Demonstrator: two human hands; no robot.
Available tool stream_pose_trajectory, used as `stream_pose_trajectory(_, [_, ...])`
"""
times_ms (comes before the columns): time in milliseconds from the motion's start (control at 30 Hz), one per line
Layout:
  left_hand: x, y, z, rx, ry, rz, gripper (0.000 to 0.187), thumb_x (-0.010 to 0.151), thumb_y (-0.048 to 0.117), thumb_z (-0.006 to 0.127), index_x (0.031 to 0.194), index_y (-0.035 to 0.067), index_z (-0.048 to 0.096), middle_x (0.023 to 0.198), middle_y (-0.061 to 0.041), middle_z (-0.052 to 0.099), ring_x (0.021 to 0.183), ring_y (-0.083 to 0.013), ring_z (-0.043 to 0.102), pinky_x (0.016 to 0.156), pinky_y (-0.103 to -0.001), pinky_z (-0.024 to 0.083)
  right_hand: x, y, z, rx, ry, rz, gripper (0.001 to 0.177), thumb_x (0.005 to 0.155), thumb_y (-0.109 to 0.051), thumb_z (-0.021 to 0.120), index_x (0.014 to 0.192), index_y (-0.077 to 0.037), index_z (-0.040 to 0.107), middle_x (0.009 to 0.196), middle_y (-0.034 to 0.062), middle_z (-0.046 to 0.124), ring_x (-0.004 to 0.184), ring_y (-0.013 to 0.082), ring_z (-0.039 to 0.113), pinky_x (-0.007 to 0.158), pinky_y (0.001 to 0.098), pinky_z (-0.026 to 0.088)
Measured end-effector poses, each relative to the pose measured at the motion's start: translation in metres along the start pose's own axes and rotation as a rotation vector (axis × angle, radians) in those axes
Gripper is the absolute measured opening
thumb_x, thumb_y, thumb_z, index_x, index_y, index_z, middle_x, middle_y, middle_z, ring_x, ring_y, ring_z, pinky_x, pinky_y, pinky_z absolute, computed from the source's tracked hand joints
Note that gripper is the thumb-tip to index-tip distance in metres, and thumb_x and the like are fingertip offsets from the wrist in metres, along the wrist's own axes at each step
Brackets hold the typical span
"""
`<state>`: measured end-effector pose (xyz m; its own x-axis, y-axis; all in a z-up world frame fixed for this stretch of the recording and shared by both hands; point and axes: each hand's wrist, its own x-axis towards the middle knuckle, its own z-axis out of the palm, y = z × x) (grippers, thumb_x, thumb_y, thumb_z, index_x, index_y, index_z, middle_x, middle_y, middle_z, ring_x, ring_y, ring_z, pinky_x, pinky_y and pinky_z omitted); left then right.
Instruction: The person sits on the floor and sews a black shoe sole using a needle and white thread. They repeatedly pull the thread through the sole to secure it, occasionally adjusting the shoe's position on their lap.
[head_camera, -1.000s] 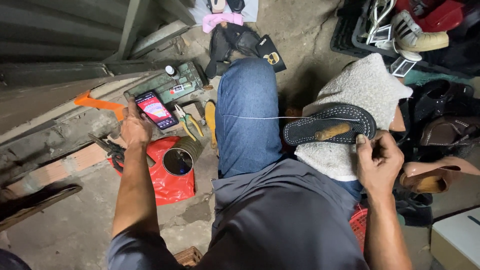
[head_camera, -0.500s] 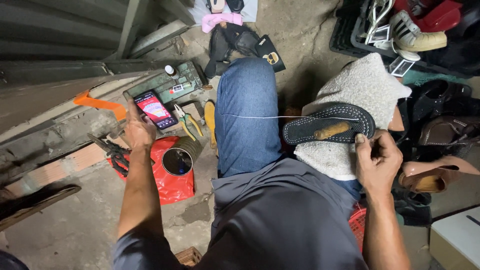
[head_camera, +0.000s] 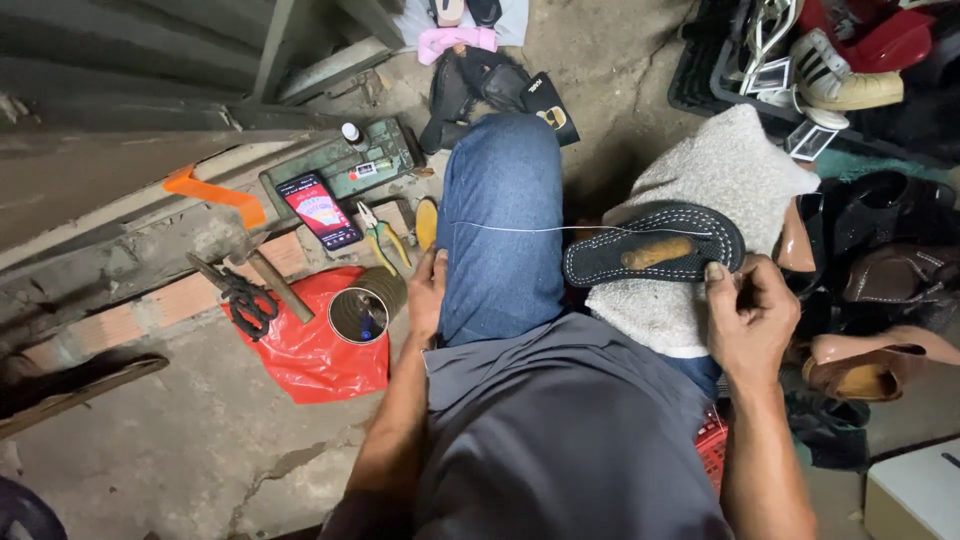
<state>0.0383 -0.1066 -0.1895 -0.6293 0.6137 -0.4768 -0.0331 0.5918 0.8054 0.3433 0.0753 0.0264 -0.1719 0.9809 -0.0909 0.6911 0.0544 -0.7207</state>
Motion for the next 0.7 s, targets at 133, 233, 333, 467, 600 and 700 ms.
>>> stream_pose_trajectory(133, [0.0, 0.057, -0.027, -0.042, -0.04, -0.047, 0.046, 0.094, 0.025, 0.068, 0.13, -0.003, 0.065, 0.128, -0.013, 0.072, 0.11, -0.0208, 0.07, 0.096, -0.027, 0.053, 0.002, -0.001, 0.003, -0.015, -0.031, -0.018, 0.025, 0.103, -0.005, 0.07, 0.085, 0.0, 0.053, 0.072, 0.0022, 0.048, 0.06, 0.0112, 0.032, 0.054, 0.0262, 0.029])
stream_pose_trajectory(233, [-0.008, 0.131, -0.041, -0.012, 0.039, 0.235, 0.035, 0.101, 0.021, 0.066, 0.131, 0.004, 0.068, 0.115, -0.023, 0.074, 0.11, -0.0369, 0.07, 0.087, -0.047, 0.058, 0.005, 0.001, 0.012, 0.034, -0.022, -0.128, 0.029, 0.105, -0.013, 0.074, 0.087, 0.0, 0.057, 0.064, 0.0192, 0.045, 0.052, 0.0245, 0.044, 0.048, 0.0363, 0.031])
stream_pose_trajectory(333, [-0.039, 0.236, -0.045, 0.072, 0.133, 0.561, 0.028, 0.103, 0.017, 0.064, 0.128, 0.004, 0.07, 0.102, -0.016, 0.072, 0.093, -0.028, 0.07, 0.081, -0.038, 0.055, 0.007, -0.017, 0.016, -0.01, -0.068, -0.185, 0.029, 0.103, -0.016, 0.075, 0.087, 0.001, 0.058, 0.068, 0.0247, 0.052, 0.054, 0.0389, 0.051, 0.05, 0.0451, 0.035])
stream_pose_trajectory(467, [-0.071, 0.292, -0.022, 0.247, 0.087, 1.041, 0.021, 0.1, 0.023, 0.066, 0.113, 0.01, 0.075, 0.112, -0.014, 0.071, 0.104, -0.0333, 0.068, 0.086, -0.041, 0.051, 0.01, -0.029, 0.021, -0.08, -0.124, -0.25, 0.034, 0.104, -0.03, 0.075, 0.084, -0.007, 0.06, 0.074, 0.0146, 0.059, 0.067, 0.0402, 0.062, 0.061, 0.0445, 0.045])
stream_pose_trajectory(600, [-0.071, 0.265, 0.027, 0.615, -0.024, 1.193, 0.026, 0.098, 0.026, 0.063, 0.119, 0.014, 0.072, 0.113, -0.014, 0.071, 0.102, -0.0331, 0.07, 0.085, -0.043, 0.047, 0.009, -0.051, 0.009, 0.012, -0.226, -0.236, 0.025, 0.097, -0.026, 0.078, 0.099, -0.004, 0.067, 0.091, 0.0188, 0.067, 0.086, 0.0434, 0.068, 0.072, 0.0507, 0.049])
stream_pose_trajectory(700, [-0.068, 0.244, 0.043, 0.669, -0.01, 1.226, 0.029, 0.093, 0.023, 0.062, 0.12, 0.017, 0.068, 0.102, -0.01, 0.068, 0.101, -0.0307, 0.067, 0.088, -0.042, 0.047, 0.011, 0.0, -0.01, 0.216, -0.146, -0.154, 0.025, 0.113, -0.014, 0.059, 0.093, -0.003, 0.069, 0.108, 0.0188, 0.069, 0.099, 0.0332, 0.065, 0.093, 0.0454, 0.046])
